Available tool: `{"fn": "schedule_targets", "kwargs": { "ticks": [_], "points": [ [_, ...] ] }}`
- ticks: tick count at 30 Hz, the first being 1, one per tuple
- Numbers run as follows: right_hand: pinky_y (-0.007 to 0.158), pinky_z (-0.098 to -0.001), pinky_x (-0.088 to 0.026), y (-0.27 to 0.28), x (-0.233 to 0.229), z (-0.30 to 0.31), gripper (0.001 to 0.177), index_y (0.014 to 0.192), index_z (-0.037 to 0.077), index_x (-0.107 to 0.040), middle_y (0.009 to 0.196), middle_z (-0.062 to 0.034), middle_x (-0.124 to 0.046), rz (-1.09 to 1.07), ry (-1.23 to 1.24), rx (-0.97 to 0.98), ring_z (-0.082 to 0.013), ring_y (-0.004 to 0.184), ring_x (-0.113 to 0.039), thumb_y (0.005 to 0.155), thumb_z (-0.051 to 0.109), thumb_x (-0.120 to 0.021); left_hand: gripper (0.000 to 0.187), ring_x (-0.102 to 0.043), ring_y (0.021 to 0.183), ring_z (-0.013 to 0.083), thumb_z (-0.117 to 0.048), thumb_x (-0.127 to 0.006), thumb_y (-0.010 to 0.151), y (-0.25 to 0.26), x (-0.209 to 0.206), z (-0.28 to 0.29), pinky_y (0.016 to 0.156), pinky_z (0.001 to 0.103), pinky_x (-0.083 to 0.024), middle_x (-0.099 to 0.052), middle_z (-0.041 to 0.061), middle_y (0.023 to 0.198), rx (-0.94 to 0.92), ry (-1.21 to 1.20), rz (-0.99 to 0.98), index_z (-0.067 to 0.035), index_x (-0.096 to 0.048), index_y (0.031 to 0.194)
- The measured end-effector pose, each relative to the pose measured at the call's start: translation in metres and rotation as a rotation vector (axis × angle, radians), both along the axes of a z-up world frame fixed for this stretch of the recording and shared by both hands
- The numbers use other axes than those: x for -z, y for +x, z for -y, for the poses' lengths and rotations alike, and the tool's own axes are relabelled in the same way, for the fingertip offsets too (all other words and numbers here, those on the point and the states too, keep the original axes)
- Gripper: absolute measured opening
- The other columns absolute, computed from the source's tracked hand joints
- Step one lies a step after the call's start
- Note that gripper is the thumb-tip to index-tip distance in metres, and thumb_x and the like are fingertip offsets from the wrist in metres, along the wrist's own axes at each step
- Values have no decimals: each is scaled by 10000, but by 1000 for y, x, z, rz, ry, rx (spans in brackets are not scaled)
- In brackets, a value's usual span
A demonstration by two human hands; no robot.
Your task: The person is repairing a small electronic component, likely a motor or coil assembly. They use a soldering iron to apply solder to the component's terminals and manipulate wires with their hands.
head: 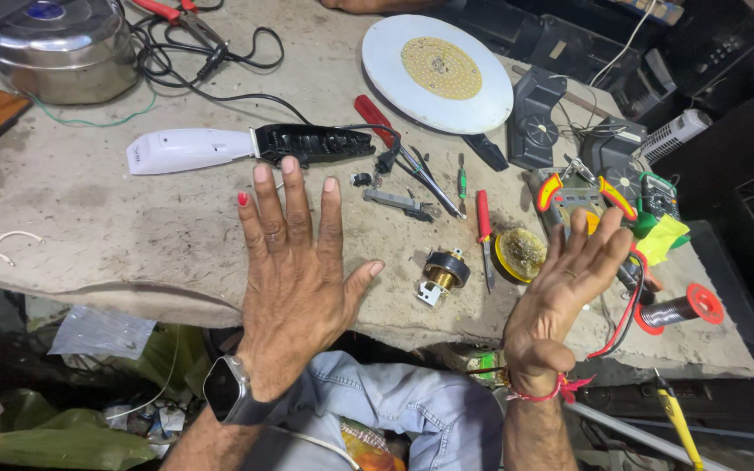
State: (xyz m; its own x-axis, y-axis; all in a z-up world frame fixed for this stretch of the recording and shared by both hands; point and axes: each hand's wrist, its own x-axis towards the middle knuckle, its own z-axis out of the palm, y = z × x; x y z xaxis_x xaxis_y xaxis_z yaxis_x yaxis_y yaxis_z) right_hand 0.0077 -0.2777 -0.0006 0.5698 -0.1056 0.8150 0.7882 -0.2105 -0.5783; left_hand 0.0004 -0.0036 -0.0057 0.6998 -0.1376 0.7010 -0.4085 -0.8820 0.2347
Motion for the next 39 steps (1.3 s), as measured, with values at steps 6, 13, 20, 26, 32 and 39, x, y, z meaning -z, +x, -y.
{"fn": "schedule_targets", "kwargs": {
  "ticks": [6, 13, 20, 26, 32, 39],
  "points": [
    [1362, -538, -88, 1, -1, 5, 1366, 1688, 140, -29, 1793, -85, -55, -84, 70, -62, -317, 1610, -174, 724, 1034, -402, 1009, 81, 1512, 527, -654, -539, 976, -3, -3, 3, 1201, 703, 64, 10, 351, 1644, -2, 23, -72, 37, -161, 1606],
    [1349, -556, -96, -11, -10, -2, 1346, 1681, 128, -56, 1785, -89, -73, -58, 131, -53, -314, 1607, -179, 743, 1017, -434, 984, -36, 1625, 516, -662, -527, 1014, -30, -17, 1, 1338, 624, -118, -93, 341, 1726, 200, -405, -17, 23, -200, 1640],
    [1349, -550, -130, -59, -29, 1, 1390, 1699, 135, -88, 1763, -114, -81, -32, 86, 34, -317, 1604, -200, 686, 1054, -343, 1157, -186, 1648, 398, -839, -479, 905, -70, -37, 7, 1351, 530, -165, -152, 276, 1724, 509, -695, 107, -26, -143, 1658],
    [1331, -441, -212, -97, -52, 21, 1291, 1668, 189, -170, 1749, -36, -155, 121, 23, 68, -214, 1576, -288, 693, 1020, -333, 1279, -141, 1638, 355, -911, -568, 789, -81, -54, 25, 1382, 502, -117, -118, 209, 1719, 654, -528, 190, -114, -93, 1668],
    [1288, -464, -308, -121, -60, 48, 1164, 1607, 222, -263, 1715, -28, -225, 217, -3, 127, -199, 1568, -300, 724, 959, -439, 1178, -185, 1646, 298, -854, -560, 816, -96, -61, 25, 1353, 436, -182, -147, 149, 1742, 738, -487, 176, -178, -125, 1676],
    [1295, -442, -327, -108, -67, 41, 1174, 1631, 169, -287, 1703, -38, -238, 211, 22, 101, -195, 1543, -326, 773, 952, -458, 990, -191, 1618, 259, -812, -504, 941, -75, -65, 9, 1365, 528, -189, -165, 117, 1742, 712, -590, 389, -250, -165, 1683]
  ]
}}
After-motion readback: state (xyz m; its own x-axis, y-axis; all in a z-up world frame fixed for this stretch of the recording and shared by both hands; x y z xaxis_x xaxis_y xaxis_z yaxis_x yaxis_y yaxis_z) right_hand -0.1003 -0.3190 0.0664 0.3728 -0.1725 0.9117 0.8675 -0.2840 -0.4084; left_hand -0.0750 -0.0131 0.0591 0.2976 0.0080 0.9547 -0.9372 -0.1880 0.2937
